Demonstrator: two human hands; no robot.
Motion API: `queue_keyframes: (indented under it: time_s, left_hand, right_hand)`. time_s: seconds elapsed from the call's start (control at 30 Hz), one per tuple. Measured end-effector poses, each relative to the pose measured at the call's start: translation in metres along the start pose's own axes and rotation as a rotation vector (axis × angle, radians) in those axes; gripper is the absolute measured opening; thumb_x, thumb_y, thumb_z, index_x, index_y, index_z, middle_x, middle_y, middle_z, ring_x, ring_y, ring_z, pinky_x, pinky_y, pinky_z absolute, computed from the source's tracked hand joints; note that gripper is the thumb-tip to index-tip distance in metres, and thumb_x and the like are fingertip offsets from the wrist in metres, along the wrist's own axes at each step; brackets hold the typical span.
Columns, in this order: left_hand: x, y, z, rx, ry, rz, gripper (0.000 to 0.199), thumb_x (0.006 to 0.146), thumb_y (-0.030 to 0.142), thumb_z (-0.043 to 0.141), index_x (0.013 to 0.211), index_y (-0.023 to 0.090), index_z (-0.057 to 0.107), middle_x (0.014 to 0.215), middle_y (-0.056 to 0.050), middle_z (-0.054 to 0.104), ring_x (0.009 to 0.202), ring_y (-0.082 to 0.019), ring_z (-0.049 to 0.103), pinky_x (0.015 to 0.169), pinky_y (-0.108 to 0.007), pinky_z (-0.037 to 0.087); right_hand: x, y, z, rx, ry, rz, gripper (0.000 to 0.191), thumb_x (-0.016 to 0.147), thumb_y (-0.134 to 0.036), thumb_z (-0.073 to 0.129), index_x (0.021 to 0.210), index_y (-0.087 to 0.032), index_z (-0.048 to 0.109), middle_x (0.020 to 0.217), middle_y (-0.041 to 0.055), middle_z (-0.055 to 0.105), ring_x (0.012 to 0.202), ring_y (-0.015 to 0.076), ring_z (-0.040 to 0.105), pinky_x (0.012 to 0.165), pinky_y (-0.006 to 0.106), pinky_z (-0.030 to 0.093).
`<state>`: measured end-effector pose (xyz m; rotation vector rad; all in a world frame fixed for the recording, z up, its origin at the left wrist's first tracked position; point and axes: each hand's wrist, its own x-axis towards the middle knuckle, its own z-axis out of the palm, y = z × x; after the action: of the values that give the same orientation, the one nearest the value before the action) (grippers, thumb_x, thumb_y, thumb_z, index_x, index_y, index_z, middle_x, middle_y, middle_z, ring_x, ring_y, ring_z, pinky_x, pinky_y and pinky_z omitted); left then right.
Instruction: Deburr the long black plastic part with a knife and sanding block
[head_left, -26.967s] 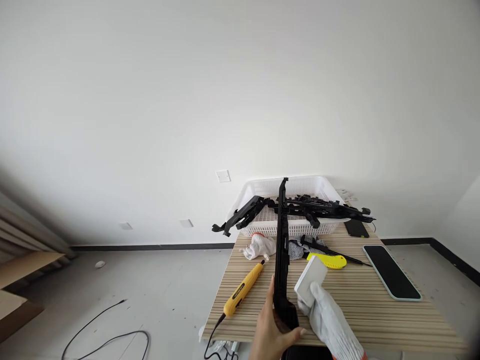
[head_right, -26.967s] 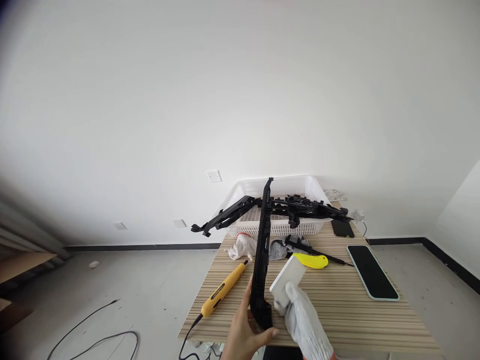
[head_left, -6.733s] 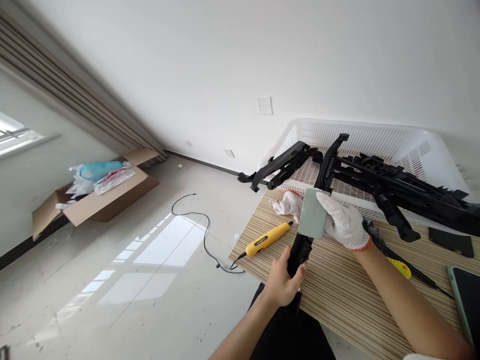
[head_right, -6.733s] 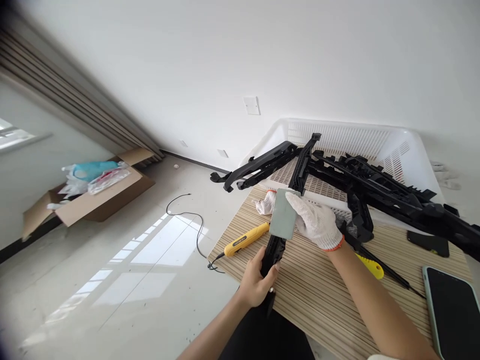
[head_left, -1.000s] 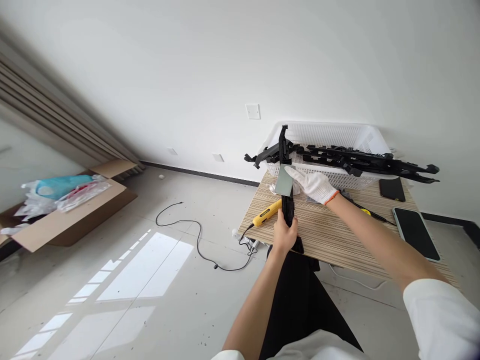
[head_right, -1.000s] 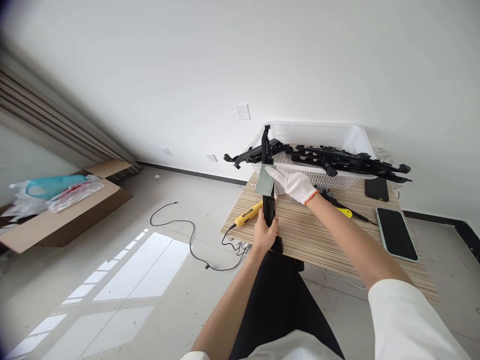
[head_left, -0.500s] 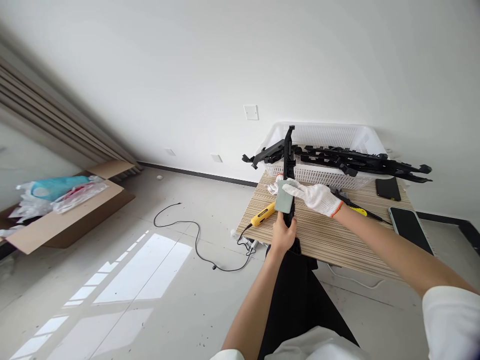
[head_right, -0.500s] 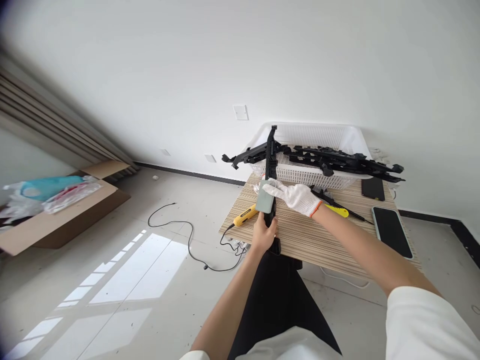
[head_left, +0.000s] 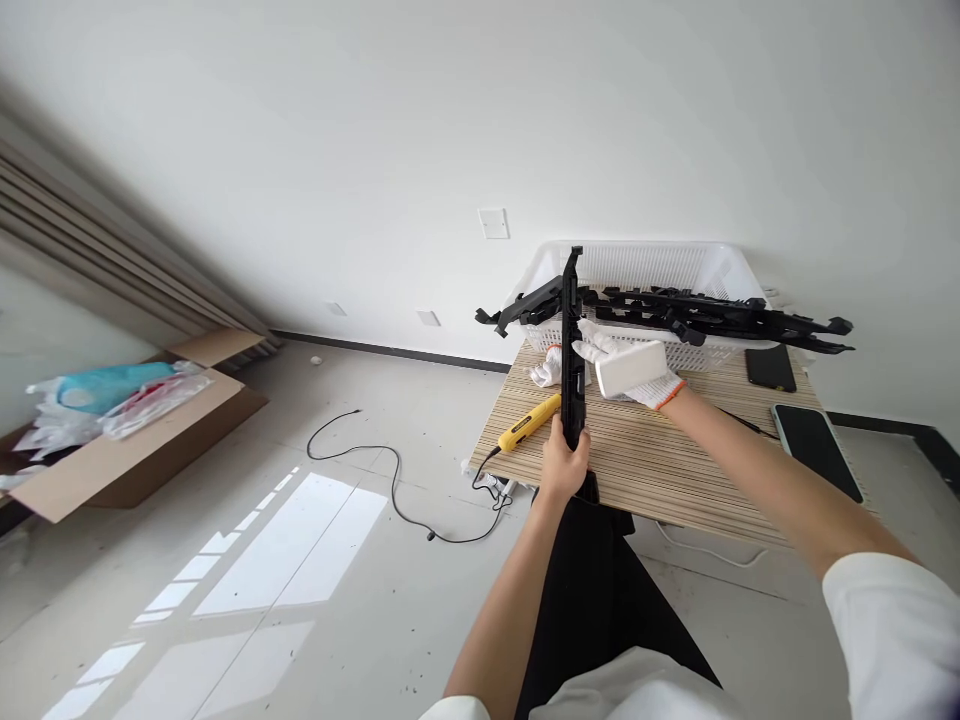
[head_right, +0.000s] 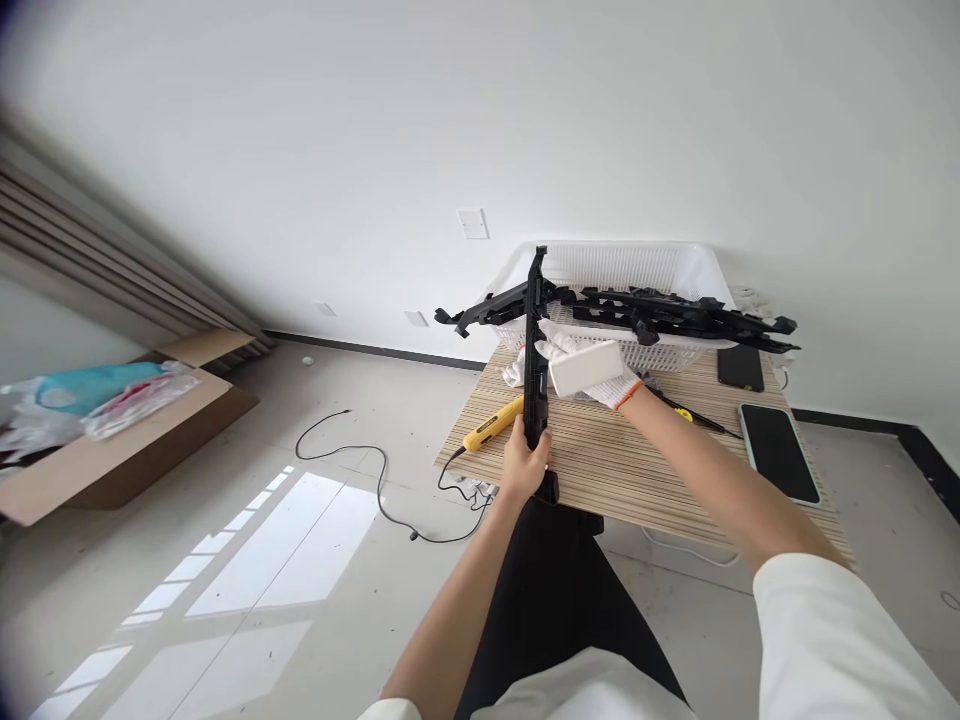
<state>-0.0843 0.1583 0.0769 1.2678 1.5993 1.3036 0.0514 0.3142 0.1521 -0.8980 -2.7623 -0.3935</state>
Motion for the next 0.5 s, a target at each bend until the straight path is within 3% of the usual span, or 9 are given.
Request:
queue_keyframes:
  time_s: [0.17, 0.27, 0.4, 0.5]
  left_hand:
    - [0.001, 0.002, 0.0, 0.028, 0.015, 0.029, 0.018, 0.09, 0.035, 0.053, 0.103, 0.023, 0.05, 0.074, 0.002, 0.063, 0.053, -0.016, 0.061, 0.055, -0.026, 0.047]
    - [0.0, 0.002, 0.001, 0.026, -0.001, 0.025, 0.018, 0.09, 0.037, 0.053, 0.101, 0.022, 0.051, 0.071, 0.002, 0.063, 0.052, -0.016, 0.06, 0.054, -0.026, 0.047]
    - [-0.001, 0.003, 0.0, -0.011, -0.034, 0.02, 0.018, 0.09, 0.039, 0.053, 0.097, 0.022, 0.05, 0.065, 0.003, 0.059, 0.045, -0.014, 0.057, 0.049, -0.025, 0.045]
    - [-0.001, 0.003, -0.001, -0.038, -0.05, 0.015, 0.019, 0.091, 0.04, 0.053, 0.098, 0.022, 0.049, 0.063, 0.004, 0.057, 0.044, -0.014, 0.056, 0.047, -0.025, 0.044]
  right_hand:
    - [-0.011, -0.013, -0.006, -0.19, 0.068, 0.07, 0.063, 0.095, -0.014, 0.024, 0.156, -0.028, 0.018, 0.159, 0.0092, 0.022, 0.07, 0.0198, 0.066, 0.045, 0.031, 0.043]
    - [-0.016, -0.017, -0.001, -0.146, 0.115, 0.138, 0.058, 0.096, -0.018, 0.028, 0.154, -0.026, 0.026, 0.159, 0.0111, 0.022, 0.067, 0.0179, 0.065, 0.044, 0.03, 0.042]
    - [-0.038, -0.013, 0.014, 0.158, 0.204, 0.389, 0.046, 0.098, -0.032, 0.037, 0.142, -0.03, 0.05, 0.153, 0.0067, 0.041, 0.074, 0.0192, 0.069, 0.051, 0.03, 0.052]
    - [-0.075, -0.014, 0.018, 0.618, 0.321, 0.588, 0.043, 0.098, -0.038, 0.038, 0.136, -0.028, 0.055, 0.139, 0.0065, 0.057, 0.087, 0.0213, 0.071, 0.065, 0.035, 0.059]
